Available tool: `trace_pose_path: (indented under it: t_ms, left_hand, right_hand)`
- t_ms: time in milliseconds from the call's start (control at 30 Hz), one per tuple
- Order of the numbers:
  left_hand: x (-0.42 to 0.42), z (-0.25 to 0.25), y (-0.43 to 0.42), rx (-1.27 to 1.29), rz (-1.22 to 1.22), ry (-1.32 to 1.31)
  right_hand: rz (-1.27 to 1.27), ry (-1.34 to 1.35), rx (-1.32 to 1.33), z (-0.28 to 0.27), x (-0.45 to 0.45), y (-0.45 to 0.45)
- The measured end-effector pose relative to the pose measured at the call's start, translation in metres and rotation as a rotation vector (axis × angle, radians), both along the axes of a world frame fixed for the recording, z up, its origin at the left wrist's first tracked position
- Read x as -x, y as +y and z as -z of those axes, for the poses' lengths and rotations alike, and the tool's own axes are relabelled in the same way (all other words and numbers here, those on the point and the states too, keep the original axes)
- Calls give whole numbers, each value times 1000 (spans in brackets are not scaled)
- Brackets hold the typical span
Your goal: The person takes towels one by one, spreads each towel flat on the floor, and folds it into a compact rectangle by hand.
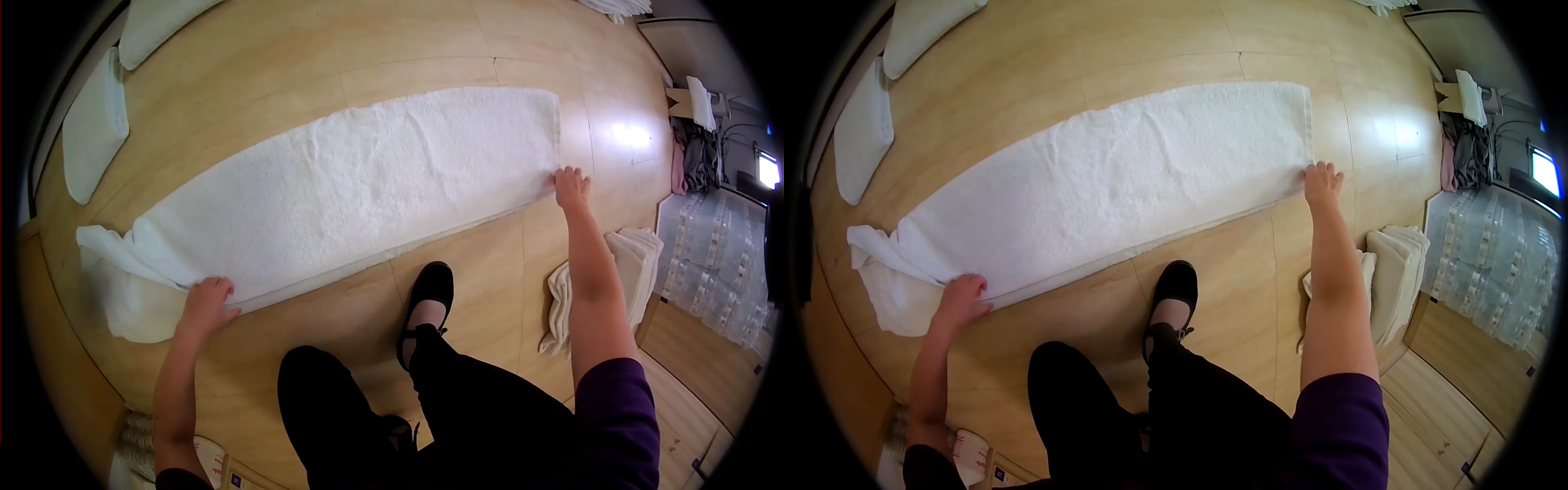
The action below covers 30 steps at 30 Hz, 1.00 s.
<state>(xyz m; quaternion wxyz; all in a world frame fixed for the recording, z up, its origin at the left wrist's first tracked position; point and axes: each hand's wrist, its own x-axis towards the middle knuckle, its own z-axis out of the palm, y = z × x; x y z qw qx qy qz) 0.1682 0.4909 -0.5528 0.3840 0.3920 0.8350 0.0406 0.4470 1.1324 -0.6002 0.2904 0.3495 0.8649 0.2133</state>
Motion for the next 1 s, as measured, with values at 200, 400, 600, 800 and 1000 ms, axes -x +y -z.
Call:
trace_pose_path:
  t_ms: [200, 400, 600, 800, 1000]
  left_hand:
    - [33, 38, 65, -139, -463, 390]
    - [85, 99, 34, 64, -661, 277]
    - [113, 99, 18, 104, -662, 254]
    - [92, 87, 25, -22, -689, 454]
    - [29, 46, 93, -653, -694, 226]
  right_hand:
    - [-236, 804, 385, 18, 102, -58]
    - [209, 480, 389, 40, 152, -41]
    - [202, 717, 237, 62, 153, -61]
    - [-91, 616, 72, 80, 5, -56]
    - [1244, 957, 553, 60, -54, 18]
